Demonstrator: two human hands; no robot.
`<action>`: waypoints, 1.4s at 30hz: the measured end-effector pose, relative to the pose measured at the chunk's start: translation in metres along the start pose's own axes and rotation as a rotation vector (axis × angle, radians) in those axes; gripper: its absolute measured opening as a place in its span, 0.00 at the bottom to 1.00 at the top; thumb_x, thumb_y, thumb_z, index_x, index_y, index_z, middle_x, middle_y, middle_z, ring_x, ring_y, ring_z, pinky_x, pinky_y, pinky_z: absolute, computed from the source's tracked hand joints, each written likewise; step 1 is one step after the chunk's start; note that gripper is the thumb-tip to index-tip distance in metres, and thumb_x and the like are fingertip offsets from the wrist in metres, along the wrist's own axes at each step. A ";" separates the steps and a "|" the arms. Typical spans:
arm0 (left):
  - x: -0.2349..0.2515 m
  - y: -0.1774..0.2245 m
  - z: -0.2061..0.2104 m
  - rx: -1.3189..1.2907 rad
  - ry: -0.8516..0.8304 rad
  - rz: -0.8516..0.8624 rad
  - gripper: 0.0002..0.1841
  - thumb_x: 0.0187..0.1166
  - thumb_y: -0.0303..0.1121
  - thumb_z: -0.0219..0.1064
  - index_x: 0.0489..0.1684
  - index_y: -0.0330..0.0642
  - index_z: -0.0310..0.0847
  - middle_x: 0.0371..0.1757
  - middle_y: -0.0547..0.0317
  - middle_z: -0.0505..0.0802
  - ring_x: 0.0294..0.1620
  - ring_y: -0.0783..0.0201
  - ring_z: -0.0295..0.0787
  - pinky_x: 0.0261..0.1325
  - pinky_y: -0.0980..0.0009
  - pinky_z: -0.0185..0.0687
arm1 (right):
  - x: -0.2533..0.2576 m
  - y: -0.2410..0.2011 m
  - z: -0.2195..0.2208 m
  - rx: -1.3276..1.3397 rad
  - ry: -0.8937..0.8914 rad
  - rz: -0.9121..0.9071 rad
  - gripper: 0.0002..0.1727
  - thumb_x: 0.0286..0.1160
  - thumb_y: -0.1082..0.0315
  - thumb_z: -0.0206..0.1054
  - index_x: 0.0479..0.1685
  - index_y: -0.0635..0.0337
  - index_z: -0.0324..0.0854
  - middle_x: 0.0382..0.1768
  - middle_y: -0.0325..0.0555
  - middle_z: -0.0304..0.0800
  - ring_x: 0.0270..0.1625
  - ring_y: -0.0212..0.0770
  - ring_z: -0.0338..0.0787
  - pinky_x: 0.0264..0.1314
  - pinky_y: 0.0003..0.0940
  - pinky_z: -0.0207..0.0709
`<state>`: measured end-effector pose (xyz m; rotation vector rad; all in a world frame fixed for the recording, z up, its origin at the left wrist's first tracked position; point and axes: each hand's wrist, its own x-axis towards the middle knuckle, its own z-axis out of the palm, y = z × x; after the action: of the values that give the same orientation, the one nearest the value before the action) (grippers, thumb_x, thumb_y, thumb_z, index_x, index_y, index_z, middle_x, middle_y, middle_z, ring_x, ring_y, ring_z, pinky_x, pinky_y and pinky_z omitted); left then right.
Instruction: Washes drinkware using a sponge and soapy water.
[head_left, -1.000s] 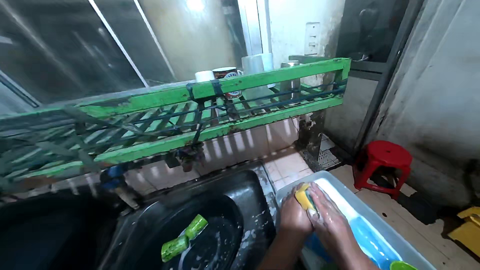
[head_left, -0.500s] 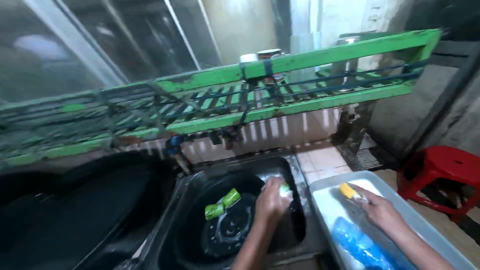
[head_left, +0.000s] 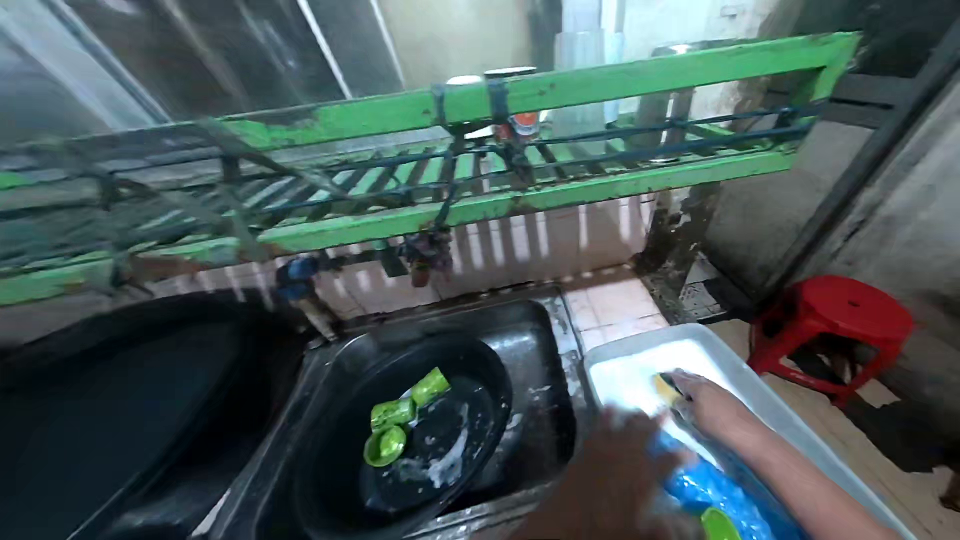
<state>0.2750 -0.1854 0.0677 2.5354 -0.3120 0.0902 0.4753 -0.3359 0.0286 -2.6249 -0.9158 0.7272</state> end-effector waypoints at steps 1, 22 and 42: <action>0.006 0.018 0.014 0.006 -0.125 0.056 0.28 0.77 0.53 0.71 0.74 0.53 0.83 0.87 0.46 0.73 0.86 0.41 0.69 0.87 0.31 0.52 | -0.006 -0.001 -0.008 0.102 0.022 0.015 0.29 0.87 0.64 0.58 0.87 0.58 0.68 0.83 0.60 0.72 0.86 0.58 0.71 0.89 0.57 0.60; 0.065 0.013 0.011 -1.310 -0.014 -0.430 0.47 0.77 0.37 0.65 0.97 0.51 0.35 0.77 0.40 0.78 0.62 0.54 0.87 0.58 0.55 0.86 | -0.094 -0.027 -0.015 0.930 0.604 0.023 0.20 0.84 0.69 0.62 0.72 0.65 0.81 0.61 0.56 0.90 0.60 0.43 0.90 0.65 0.44 0.82; 0.094 0.012 0.005 -1.521 0.707 -0.560 0.27 0.88 0.33 0.59 0.84 0.36 0.58 0.65 0.41 0.84 0.59 0.57 0.84 0.62 0.60 0.83 | -0.082 -0.091 0.023 0.597 0.579 -0.251 0.20 0.82 0.78 0.54 0.67 0.85 0.76 0.64 0.70 0.86 0.74 0.56 0.83 0.88 0.51 0.61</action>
<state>0.3633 -0.2168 0.0820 0.8991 0.4729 0.3500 0.3615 -0.3170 0.0760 -1.9681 -0.6927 0.1180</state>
